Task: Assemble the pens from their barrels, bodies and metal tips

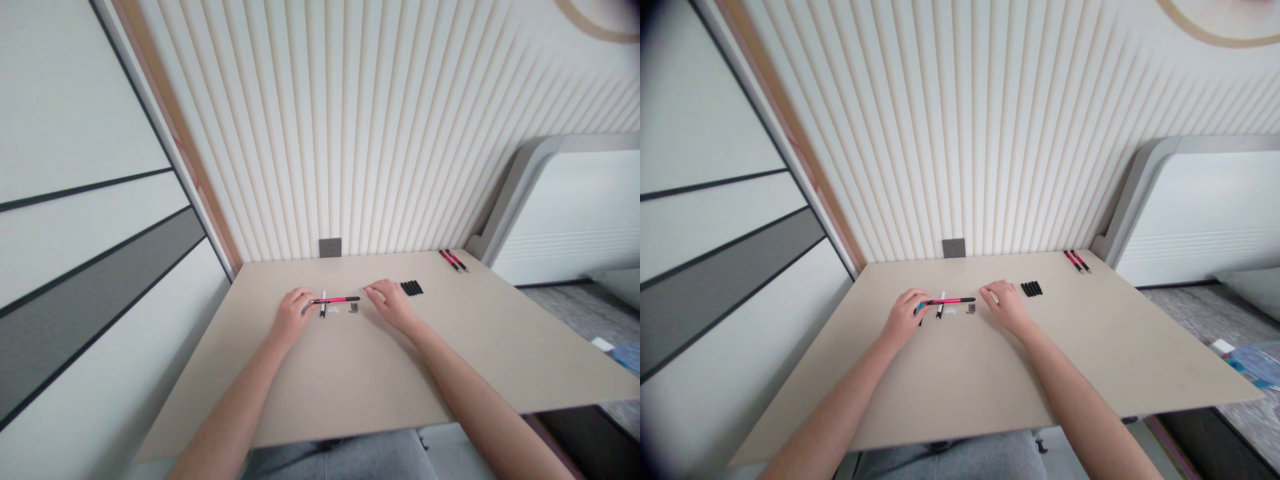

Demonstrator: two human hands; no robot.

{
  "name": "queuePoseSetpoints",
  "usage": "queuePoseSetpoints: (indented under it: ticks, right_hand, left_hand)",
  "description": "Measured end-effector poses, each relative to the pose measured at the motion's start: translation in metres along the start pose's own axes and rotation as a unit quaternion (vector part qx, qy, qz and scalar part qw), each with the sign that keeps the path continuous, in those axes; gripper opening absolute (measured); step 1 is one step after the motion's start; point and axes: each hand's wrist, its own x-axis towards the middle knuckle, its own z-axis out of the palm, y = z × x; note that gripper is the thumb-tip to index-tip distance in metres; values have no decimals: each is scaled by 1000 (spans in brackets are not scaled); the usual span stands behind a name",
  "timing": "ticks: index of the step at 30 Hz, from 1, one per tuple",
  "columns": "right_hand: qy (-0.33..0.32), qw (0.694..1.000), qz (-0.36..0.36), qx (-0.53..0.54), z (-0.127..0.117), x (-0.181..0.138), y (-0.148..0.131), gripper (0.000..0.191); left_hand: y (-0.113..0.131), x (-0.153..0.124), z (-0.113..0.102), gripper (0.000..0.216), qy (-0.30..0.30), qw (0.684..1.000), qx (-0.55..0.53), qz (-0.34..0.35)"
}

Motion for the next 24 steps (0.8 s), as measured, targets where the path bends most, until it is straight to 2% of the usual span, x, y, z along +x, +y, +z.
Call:
queuePoseSetpoints:
  ticks: [3,5,9,15,19,22,24]
  right_hand:
    - [65,987,65,-135,-7,0,24,24]
    - [52,979,86,-180,-10,-1,39,22]
    - [27,973,94,-208,-7,-2,55,21]
    - [30,976,75,-203,0,-1,60,18]
    - [44,987,73,-138,-2,1,57,16]
    - [50,993,107,26,-2,3,47,24]
    - [23,977,129,167,0,5,39,33]
  left_hand:
    - [0,0,0,5,9,1000,8,4]
    - [0,0,0,6,13,1000,10,8]
    - [0,0,0,8,18,1000,7,11]
    - [2,0,-1,9,33,999,0,9]
    - [1,-1,0,9,30,1000,0,8]
    - [1,-1,0,7,30,1000,1,8]
    - [1,-1,0,7,30,1000,3,6]
